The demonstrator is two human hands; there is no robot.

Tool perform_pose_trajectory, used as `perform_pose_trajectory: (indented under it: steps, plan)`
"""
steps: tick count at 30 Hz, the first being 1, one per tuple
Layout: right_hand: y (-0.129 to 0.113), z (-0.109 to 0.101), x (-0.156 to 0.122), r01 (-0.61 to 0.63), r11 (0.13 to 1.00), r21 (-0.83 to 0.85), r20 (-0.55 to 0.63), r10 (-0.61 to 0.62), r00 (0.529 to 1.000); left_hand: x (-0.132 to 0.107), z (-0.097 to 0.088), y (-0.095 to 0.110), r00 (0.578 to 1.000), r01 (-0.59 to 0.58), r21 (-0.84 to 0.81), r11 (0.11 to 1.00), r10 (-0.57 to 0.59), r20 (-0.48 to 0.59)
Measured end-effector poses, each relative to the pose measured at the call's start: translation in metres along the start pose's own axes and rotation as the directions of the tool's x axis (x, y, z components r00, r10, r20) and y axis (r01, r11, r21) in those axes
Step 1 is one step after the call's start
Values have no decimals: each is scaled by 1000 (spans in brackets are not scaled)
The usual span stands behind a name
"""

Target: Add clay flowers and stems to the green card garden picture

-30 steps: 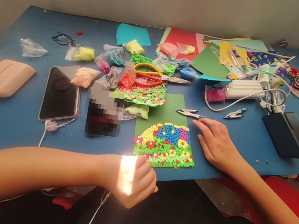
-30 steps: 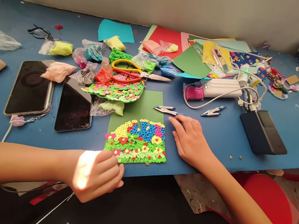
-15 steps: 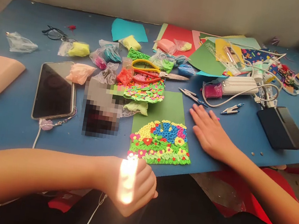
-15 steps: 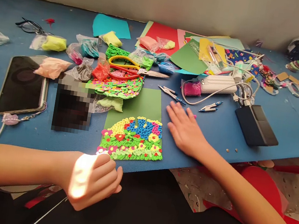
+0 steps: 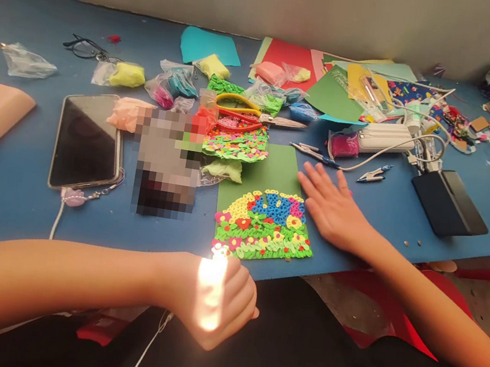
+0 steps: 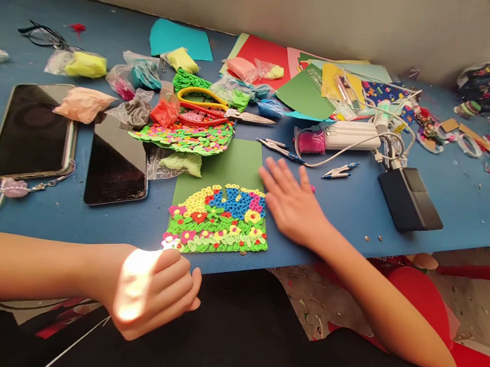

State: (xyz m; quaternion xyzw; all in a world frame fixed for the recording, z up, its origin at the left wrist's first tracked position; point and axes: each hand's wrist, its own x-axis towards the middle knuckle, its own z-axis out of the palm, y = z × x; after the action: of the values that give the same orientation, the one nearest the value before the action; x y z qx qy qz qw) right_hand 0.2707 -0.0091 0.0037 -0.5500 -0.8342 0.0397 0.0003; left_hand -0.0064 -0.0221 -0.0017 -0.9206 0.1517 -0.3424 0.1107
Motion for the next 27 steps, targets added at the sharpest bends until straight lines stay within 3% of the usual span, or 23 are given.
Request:
perform_pose_trajectory:
  steps: [2, 6, 9, 13, 17, 20, 23, 27]
  plan:
    - [2, 0, 1, -125, 992, -11, -39, 125, 991, 0, 0, 0, 1000, -2, -5, 1000, 2, 2]
    - [1, 0, 3, 51, 999, 12, 42, -51, 998, 1, 1, 0, 1000, -8, 4, 1000, 8, 9]
    - [0, 0, 4, -99, 995, -13, -43, 98, 994, 2, 1, -1, 1000, -15, 21, 1000, 14, 12]
    - [6, 0, 7, 41, 999, -6, 36, -41, 999, 4, -2, -2, 1000, -11, 17, 1000, 11, 21]
    - [21, -3, 13, -107, 994, -8, -37, 107, 994, 4, -3, -1, 1000, -1, 19, 1000, 0, 27]
    - [32, -11, 15, -98, 991, 95, -66, 105, 992, 2, -3, -1, 1000, -2, 26, 1000, 2, 9]
    - [45, -26, 10, -79, 948, 309, -195, 144, 970, 0, -3, -1, 999, -6, 22, 1000, 5, 32]
    - [61, -46, -5, -97, 925, 366, -424, 259, 868, -3, -3, -1, 997, -9, -16, 1000, 10, 80]
